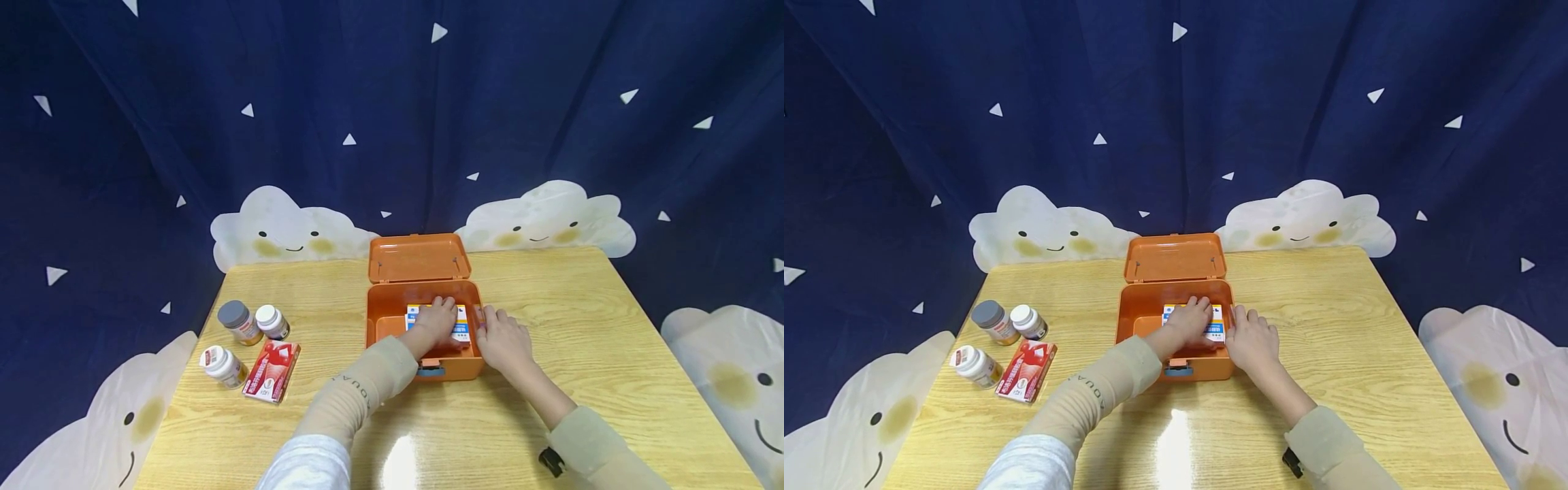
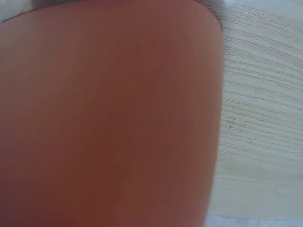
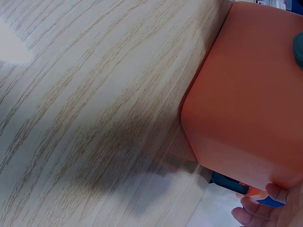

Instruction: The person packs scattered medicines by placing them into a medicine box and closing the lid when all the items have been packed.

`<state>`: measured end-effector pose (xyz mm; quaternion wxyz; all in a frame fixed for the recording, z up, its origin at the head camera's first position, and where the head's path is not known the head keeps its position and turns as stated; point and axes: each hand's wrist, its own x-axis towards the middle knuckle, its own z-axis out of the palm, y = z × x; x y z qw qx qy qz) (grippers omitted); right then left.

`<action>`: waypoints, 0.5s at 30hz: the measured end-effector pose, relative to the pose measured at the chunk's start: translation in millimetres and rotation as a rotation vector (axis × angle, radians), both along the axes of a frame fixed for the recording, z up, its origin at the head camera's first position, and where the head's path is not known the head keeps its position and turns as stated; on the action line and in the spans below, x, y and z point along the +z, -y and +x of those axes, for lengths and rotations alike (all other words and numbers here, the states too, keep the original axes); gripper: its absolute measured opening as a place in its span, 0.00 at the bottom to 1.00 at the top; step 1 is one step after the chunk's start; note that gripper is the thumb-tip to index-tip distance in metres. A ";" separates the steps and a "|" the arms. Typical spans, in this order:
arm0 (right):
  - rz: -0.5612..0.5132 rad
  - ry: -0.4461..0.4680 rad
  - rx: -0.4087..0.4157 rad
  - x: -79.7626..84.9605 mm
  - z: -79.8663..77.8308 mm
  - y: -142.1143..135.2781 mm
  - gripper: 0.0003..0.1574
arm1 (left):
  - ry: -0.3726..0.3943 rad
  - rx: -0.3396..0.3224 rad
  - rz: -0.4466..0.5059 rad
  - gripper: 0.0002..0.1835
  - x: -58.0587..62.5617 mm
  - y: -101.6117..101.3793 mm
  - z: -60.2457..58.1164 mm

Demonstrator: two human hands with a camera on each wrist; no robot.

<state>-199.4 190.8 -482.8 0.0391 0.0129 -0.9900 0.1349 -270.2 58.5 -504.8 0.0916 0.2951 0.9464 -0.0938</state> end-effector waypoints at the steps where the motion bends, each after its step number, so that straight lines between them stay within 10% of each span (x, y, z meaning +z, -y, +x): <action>1: -0.001 0.001 0.000 0.0 0.1 -0.1 0.22 | 0.003 0.002 0.007 0.44 0.2 0.2 0.0; 15: 0.000 0.042 -0.006 0.5 -1.4 -0.1 0.23 | 0.107 0.031 0.065 0.42 16.2 17.9 3.1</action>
